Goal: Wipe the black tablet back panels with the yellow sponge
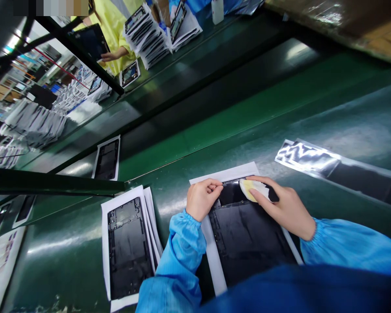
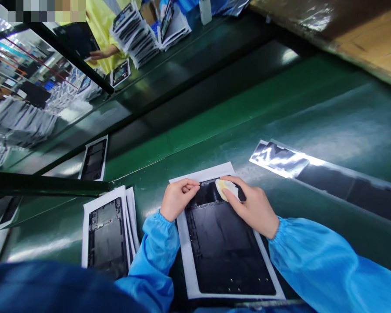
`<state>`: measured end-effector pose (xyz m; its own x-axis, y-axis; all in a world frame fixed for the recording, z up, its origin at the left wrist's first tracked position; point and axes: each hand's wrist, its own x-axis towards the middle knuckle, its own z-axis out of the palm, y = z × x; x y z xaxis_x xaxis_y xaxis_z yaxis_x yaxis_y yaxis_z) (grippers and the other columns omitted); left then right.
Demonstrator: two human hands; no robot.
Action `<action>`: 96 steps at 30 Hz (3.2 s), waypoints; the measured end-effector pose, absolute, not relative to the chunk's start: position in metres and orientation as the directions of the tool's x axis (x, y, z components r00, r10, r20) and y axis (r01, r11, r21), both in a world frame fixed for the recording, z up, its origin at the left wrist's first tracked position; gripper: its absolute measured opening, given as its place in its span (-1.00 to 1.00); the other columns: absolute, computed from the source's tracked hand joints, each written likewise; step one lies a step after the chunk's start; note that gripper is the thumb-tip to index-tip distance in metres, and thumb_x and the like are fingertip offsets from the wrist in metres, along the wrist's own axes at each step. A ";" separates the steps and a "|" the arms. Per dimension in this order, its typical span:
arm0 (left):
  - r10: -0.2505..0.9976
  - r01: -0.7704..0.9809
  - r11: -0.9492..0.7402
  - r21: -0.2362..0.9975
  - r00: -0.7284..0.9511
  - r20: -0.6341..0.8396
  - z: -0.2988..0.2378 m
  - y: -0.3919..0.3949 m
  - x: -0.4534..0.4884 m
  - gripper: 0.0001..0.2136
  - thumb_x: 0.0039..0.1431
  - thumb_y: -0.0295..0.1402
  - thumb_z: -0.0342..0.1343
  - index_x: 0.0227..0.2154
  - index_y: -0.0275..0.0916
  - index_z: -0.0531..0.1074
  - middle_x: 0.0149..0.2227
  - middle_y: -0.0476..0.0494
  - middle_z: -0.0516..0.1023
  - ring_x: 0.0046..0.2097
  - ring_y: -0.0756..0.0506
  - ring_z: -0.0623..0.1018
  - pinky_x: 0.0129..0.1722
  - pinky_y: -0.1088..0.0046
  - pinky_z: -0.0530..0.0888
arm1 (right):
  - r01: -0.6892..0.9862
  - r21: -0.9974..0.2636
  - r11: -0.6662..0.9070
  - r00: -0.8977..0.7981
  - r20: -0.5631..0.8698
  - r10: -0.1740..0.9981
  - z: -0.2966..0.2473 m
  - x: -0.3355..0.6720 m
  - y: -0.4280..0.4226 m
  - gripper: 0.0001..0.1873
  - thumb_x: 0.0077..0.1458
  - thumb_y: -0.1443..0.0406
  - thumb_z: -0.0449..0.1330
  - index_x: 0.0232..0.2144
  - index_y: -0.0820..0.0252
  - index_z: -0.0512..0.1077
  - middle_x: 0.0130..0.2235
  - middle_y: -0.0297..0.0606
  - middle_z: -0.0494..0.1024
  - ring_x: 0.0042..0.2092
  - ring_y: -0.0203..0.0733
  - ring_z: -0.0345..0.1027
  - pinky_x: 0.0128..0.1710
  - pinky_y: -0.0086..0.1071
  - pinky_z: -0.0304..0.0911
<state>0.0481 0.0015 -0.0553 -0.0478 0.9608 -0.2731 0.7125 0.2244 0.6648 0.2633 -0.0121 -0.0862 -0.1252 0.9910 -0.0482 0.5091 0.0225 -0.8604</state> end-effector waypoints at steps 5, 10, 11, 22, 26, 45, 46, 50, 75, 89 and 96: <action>0.964 0.716 0.219 0.663 -0.053 -0.262 -0.056 0.001 0.048 -0.91 0.07 -0.43 0.25 -0.39 -0.13 0.63 -0.48 0.08 0.61 -0.44 0.05 0.53 -0.36 0.56 0.45 | 0.504 -0.860 0.073 -0.137 0.004 0.991 -0.085 0.263 -0.012 -0.56 0.16 -0.05 0.07 -0.08 0.00 0.51 -0.74 -0.57 0.24 -0.79 -0.27 -0.06 -0.60 -0.32 0.13; 0.962 0.717 0.219 0.662 -0.044 -0.270 -0.056 0.001 0.048 -0.92 0.09 -0.43 0.25 -0.37 -0.14 0.63 -0.47 0.08 0.61 -0.43 0.05 0.53 -0.34 0.56 0.45 | 0.518 -0.845 0.132 -0.147 0.064 0.987 -0.085 0.263 -0.012 -0.58 0.17 -0.02 0.07 -0.10 0.04 0.50 -0.64 -0.50 0.43 -0.79 -0.31 -0.06 -0.59 -0.32 0.14; 0.961 0.719 0.217 0.660 -0.040 -0.273 -0.056 0.001 0.048 -0.91 0.09 -0.43 0.26 -0.35 -0.14 0.63 -0.46 0.08 0.61 -0.43 0.05 0.53 -0.33 0.56 0.45 | 0.524 -0.842 0.132 -0.150 0.061 0.987 -0.085 0.262 -0.012 -0.58 0.17 -0.02 0.06 -0.09 0.05 0.50 -0.64 -0.49 0.44 -0.79 -0.31 -0.06 -0.59 -0.32 0.15; 0.939 0.815 0.178 0.552 0.028 -0.343 -0.043 0.003 0.047 -0.82 0.10 -0.42 0.28 -0.21 -0.10 0.61 -0.38 0.12 0.60 -0.36 0.06 0.53 -0.22 0.55 0.45 | 0.558 -0.801 0.218 -0.170 0.147 0.974 -0.088 0.264 -0.011 -0.54 0.23 -0.03 0.03 -0.09 0.12 0.50 -0.77 -0.62 0.13 -0.79 -0.30 -0.08 -0.65 -0.36 0.01; 0.938 0.840 0.167 0.515 0.025 -0.345 -0.042 0.002 0.049 -0.82 0.13 -0.38 0.27 -0.19 -0.07 0.60 -0.36 0.13 0.60 -0.35 0.05 0.53 -0.21 0.54 0.44 | 0.557 -0.795 0.242 -0.174 0.174 0.969 -0.088 0.263 -0.011 -0.56 0.24 -0.02 0.02 -0.10 0.13 0.50 -0.75 -0.61 0.18 -0.79 -0.31 -0.08 -0.67 -0.37 0.01; 0.970 0.989 -0.149 -0.020 0.142 -0.198 -0.035 -0.023 0.057 -0.83 0.34 -0.32 0.08 -0.06 -0.11 0.46 -0.08 -0.07 0.58 -0.07 -0.07 0.53 -0.26 0.51 0.49 | 0.560 -0.805 0.196 -0.174 0.118 0.978 -0.089 0.264 -0.012 -0.53 0.22 -0.04 0.02 -0.08 0.11 0.49 -0.79 -0.64 0.05 -0.79 -0.26 -0.08 -0.64 -0.35 0.02; 0.960 0.972 -0.233 -0.043 0.223 -0.171 -0.039 -0.028 0.055 -0.79 0.35 -0.36 0.05 -0.01 -0.11 0.46 -0.03 -0.07 0.58 -0.03 -0.07 0.53 -0.20 0.50 0.51 | 0.557 -0.808 0.191 -0.173 0.112 0.979 -0.088 0.263 -0.012 -0.53 0.21 -0.04 0.02 -0.08 0.12 0.50 -0.79 -0.63 0.05 -0.79 -0.26 -0.07 -0.64 -0.35 0.02; 0.922 0.907 -0.386 -0.170 0.383 -0.051 -0.057 -0.051 0.044 -0.62 0.36 -0.47 -0.04 0.18 -0.15 0.37 0.17 -0.12 0.50 0.13 -0.11 0.48 -0.02 0.41 0.53 | 0.550 -0.817 0.173 -0.162 0.099 0.982 -0.089 0.261 -0.011 -0.51 0.21 -0.04 0.01 -0.08 0.12 0.50 -0.78 -0.61 0.10 -0.78 -0.25 -0.03 -0.63 -0.35 0.04; 0.916 0.917 -0.400 -0.014 0.400 0.017 -0.067 -0.085 0.035 -0.55 0.32 -0.52 -0.08 0.19 -0.06 0.41 0.25 0.03 0.42 0.20 -0.15 0.48 0.12 0.31 0.54 | 0.714 -0.628 0.310 -0.246 0.189 0.951 -0.087 0.255 -0.007 -0.60 0.29 0.05 -0.03 -0.08 0.11 0.48 -0.68 -0.44 0.44 -0.68 -0.15 0.33 -0.61 -0.39 0.12; 0.923 0.923 -0.385 0.010 0.385 0.014 -0.066 -0.084 0.036 -0.50 0.26 -0.58 -0.06 0.19 -0.06 0.41 0.24 0.04 0.44 0.20 -0.14 0.48 0.12 0.32 0.54 | 0.744 -0.618 0.252 -0.164 0.196 0.967 -0.089 0.263 -0.010 -0.48 0.29 -0.03 -0.08 -0.06 0.17 0.47 -0.74 -0.47 0.33 -0.74 -0.13 0.22 -0.64 -0.36 0.04; 0.923 0.922 -0.386 0.025 0.386 -0.005 -0.064 -0.084 0.034 -0.45 0.22 -0.62 -0.09 0.20 -0.04 0.40 0.23 0.02 0.44 0.21 -0.16 0.48 0.13 0.27 0.54 | 0.698 -0.668 0.258 -0.214 0.149 0.965 -0.090 0.248 -0.020 -0.57 0.27 -0.02 -0.04 -0.11 0.02 0.50 -0.65 -0.42 0.46 -0.66 -0.14 0.34 -0.57 -0.37 0.13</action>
